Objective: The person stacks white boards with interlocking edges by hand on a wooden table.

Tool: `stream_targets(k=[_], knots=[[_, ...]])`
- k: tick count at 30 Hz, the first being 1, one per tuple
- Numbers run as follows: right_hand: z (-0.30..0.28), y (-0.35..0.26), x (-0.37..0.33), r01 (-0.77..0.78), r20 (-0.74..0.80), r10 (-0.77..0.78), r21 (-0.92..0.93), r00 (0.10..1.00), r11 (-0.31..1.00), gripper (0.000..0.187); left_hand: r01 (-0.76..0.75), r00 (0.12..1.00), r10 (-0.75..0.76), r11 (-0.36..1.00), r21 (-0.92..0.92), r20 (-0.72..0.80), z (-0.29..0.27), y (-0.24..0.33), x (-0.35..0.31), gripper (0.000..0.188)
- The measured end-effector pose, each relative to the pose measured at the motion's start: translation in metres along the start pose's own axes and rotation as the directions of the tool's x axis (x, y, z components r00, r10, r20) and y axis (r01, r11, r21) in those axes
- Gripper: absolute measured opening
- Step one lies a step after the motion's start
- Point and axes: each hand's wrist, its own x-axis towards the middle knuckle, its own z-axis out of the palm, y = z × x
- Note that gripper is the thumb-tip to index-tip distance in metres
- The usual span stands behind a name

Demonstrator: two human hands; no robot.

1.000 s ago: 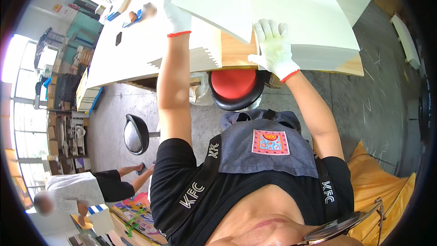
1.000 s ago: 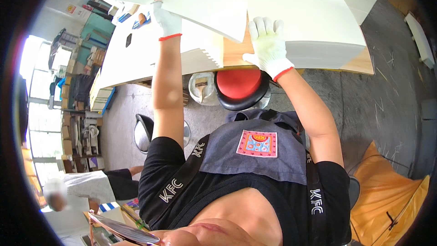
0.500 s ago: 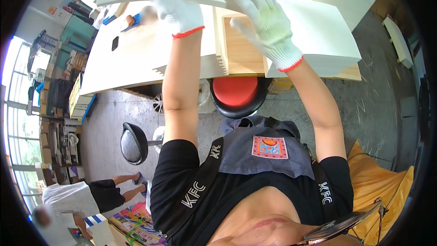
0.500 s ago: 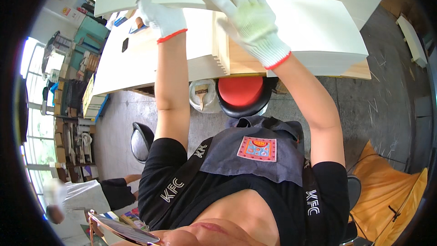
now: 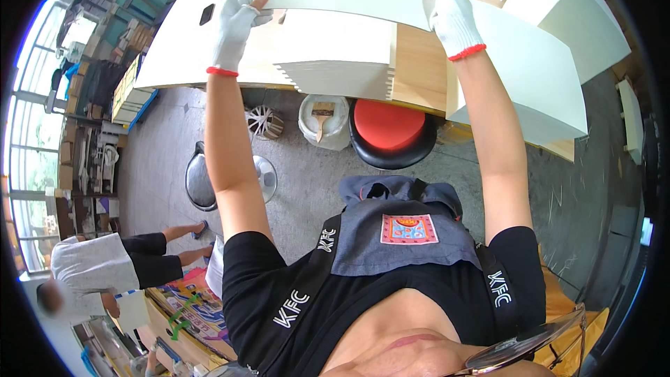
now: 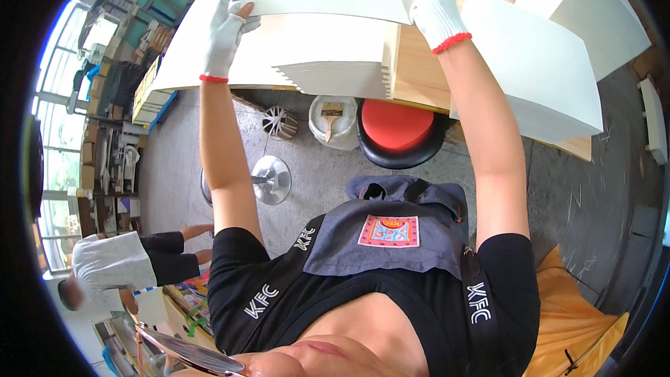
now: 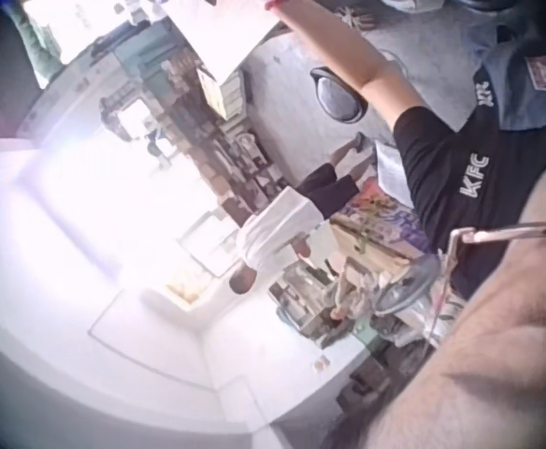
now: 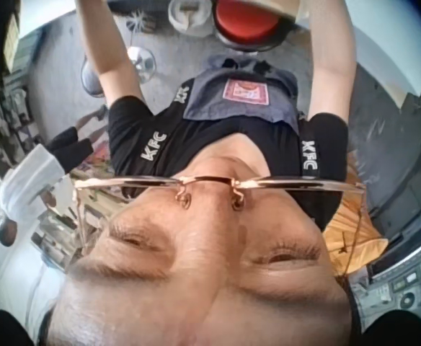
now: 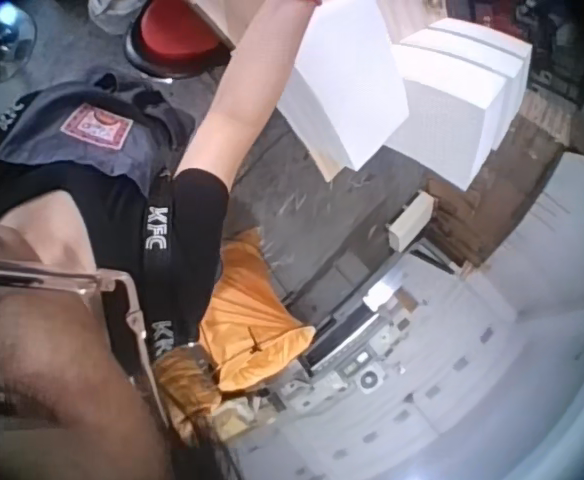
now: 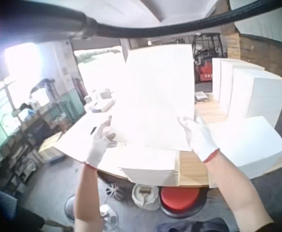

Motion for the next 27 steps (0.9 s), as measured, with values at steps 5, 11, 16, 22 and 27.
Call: stream_targets(k=[5, 11, 16, 22, 27], knots=[[-0.05, 0.079, 0.011, -0.217, -0.124, 0.179, -0.637, 0.976, 0.74, 0.055, 0.291, 0.952, -0.304, 0.937, -0.195, -0.039, 0.006, -0.049, -0.012, 0.056], [-0.063, 0.073, -0.019, -0.065, -0.144, 0.331, -0.969, 0.932, -0.239, 0.069, 0.267, 0.914, -0.328, 0.929, 0.256, 0.238, 0.017, -0.109, -0.056, 0.047], [-0.035, 0.047, -0.057, 0.24, 0.089, 0.5, -0.939, 0.861, -0.246, 0.063, 0.108, 0.924, -0.22, 0.935, 0.339, 0.314, 0.008, -0.108, -0.065, 0.045], [-0.053, 0.063, -0.079, 0.449, 0.369, 0.343, -0.873, 0.864, -0.192, 0.037, 0.087, 0.921, -0.233, 0.904, 0.419, 0.311, 0.003, -0.112, -0.059, 0.038], [-0.062, 0.07, -0.085, 0.507, 0.428, 0.329, -0.835, 0.842, -0.212, 0.024, 0.176, 0.904, -0.303, 0.907, 0.382, 0.303, 0.005, -0.105, -0.059, 0.034]])
